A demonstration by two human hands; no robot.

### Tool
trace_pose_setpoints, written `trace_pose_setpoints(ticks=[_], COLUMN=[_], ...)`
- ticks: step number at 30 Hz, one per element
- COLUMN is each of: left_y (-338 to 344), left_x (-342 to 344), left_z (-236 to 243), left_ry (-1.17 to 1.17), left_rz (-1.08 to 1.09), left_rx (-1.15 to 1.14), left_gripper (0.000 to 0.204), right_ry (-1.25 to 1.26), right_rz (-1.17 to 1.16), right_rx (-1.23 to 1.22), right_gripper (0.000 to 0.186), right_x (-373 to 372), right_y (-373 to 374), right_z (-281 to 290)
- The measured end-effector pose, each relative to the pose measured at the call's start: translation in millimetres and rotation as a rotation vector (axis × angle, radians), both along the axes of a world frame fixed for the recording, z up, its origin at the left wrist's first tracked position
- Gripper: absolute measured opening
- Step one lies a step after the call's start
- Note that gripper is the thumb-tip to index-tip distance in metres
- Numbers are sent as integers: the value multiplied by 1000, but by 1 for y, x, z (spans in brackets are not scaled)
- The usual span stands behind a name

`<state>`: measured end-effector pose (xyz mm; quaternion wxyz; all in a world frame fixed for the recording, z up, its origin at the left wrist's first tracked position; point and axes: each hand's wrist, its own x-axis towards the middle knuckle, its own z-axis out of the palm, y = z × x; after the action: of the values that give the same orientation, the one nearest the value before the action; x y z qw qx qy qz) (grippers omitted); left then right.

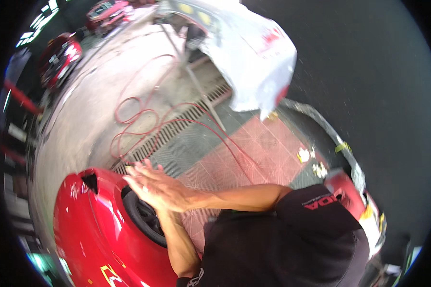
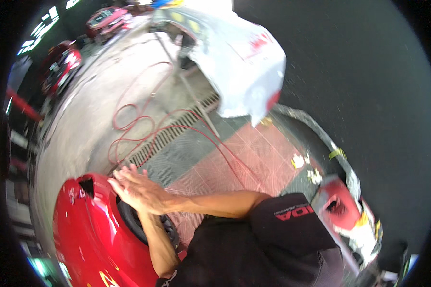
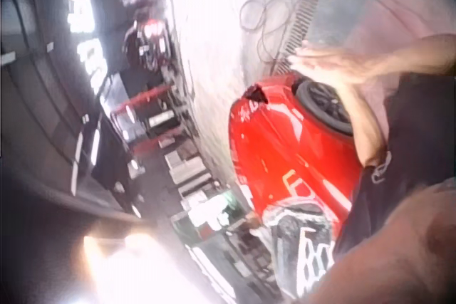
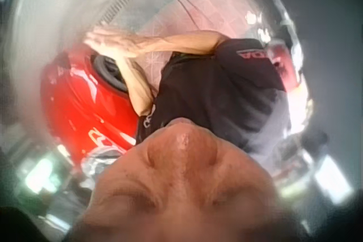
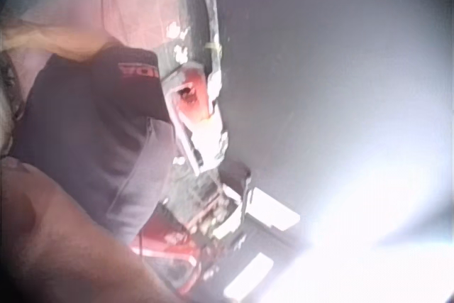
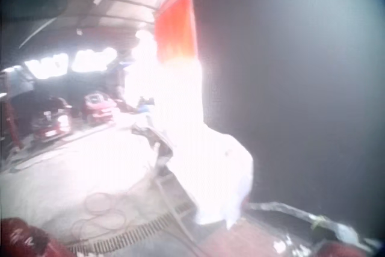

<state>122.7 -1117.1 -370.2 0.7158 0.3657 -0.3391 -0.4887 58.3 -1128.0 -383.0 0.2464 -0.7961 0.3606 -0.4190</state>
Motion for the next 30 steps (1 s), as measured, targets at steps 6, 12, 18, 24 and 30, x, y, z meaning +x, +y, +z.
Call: trace_pose_setpoints(ticks=[6, 12, 18, 24, 30], left_y=[-137, -130, -185, -279, -394], left_x=[-11, -88, -58, -74, -75], left_z=[-25, -5, -43, -46, -48], left_ry=[426, 463, 232, 399, -52], left_rz=[-615, -850, -1197, -949, -919], left_rx=[143, 536, 651, 780, 364], left_gripper=[93, 95, 105, 115, 55], right_ry=[-241, 128, -24, 183, 213], right_rz=[-34, -731, -393, -544, -1080], right_rx=[-188, -174, 484, 140, -59], right_gripper=[71, 41, 39, 42, 23], right_x=[-49, -134, -156, -138, -251], right_y=[-25, -129, -123, -152, -129], right_z=[-6, -45, -23, -42, -99])
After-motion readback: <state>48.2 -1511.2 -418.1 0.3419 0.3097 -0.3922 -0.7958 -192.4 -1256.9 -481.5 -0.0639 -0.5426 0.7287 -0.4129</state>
